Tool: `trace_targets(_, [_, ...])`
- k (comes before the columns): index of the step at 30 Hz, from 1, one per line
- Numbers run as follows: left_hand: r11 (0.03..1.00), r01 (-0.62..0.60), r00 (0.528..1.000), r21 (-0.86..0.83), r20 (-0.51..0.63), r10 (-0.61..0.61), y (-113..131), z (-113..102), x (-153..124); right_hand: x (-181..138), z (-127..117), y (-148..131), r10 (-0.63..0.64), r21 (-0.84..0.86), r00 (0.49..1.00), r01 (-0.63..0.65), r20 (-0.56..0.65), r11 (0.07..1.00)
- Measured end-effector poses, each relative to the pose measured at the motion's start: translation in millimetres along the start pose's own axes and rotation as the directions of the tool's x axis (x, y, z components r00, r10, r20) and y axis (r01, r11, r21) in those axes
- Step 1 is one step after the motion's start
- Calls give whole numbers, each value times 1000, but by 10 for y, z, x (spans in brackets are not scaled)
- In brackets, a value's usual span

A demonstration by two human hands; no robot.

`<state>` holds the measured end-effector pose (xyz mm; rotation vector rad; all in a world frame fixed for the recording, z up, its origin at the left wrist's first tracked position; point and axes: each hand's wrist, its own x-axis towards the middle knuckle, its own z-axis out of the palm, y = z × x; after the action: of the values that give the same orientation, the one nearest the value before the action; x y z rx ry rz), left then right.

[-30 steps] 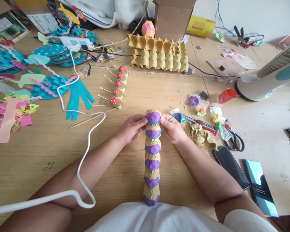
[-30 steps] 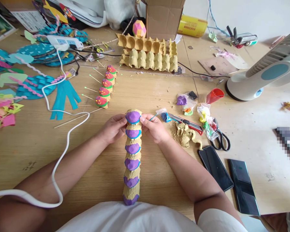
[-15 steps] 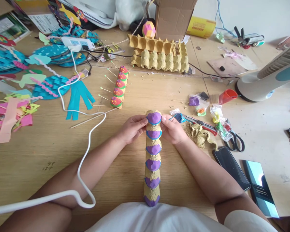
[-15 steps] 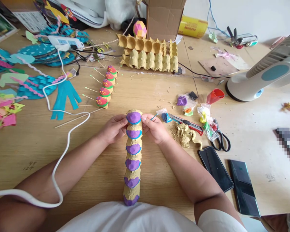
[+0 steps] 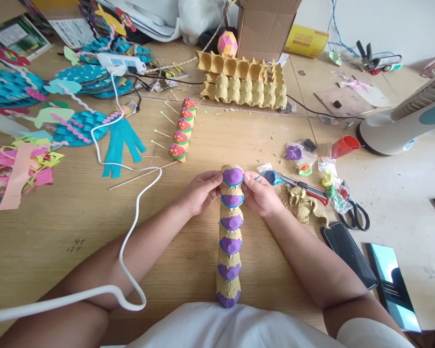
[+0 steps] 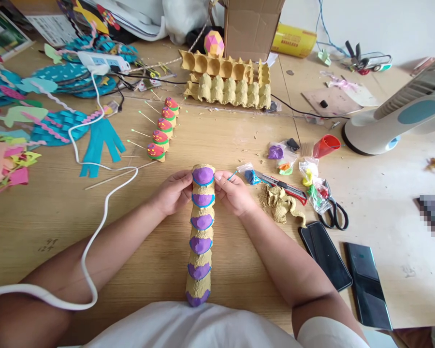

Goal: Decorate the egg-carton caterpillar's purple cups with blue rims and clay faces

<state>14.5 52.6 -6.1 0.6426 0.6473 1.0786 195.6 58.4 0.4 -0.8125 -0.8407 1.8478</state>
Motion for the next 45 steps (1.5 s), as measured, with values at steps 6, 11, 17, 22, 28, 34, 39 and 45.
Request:
trace_targets(6, [999, 19, 1000, -28, -10, -20, 4, -15, -5, -13, 22, -11, 22, 9, 1000, -22, -16, 1000])
trace_targets(11, [999, 35, 999, -20, -6, -36, 2, -27, -5, -13, 22, -2, 25, 7, 1000, -24, -9, 1000])
trace_targets(17, [1000, -2, 1000, 8, -23, 2, -2, -22, 0, -9, 11, 11, 24, 19, 1000, -24, -12, 1000])
trace_targets(22, [959, -129, 992, 254, 31, 125, -2, -93, 9, 2, -27, -3, -16, -3, 999, 16, -30, 1000])
trace_targets(28, [748, -256, 949, 613, 12, 315, 69, -117, -8, -1, -94, -43, -150, -327, 989, 143, 5, 934])
trace_targets(34, [559, -337, 903, 757, 92, 419, 121, -107, -22, -22, -102, -103, -239, -560, 962, 272, 133, 782])
trace_targets(39, [444, -378, 874, 812, 155, 461, 133, -107, -25, 1, -152, -93, -246, -635, 958, 283, 148, 719])
trace_targets(45, [367, -375, 861, 851, 173, 478, 136, -80, -45, 3, -154, -95, -301, -688, 945, 303, 127, 660])
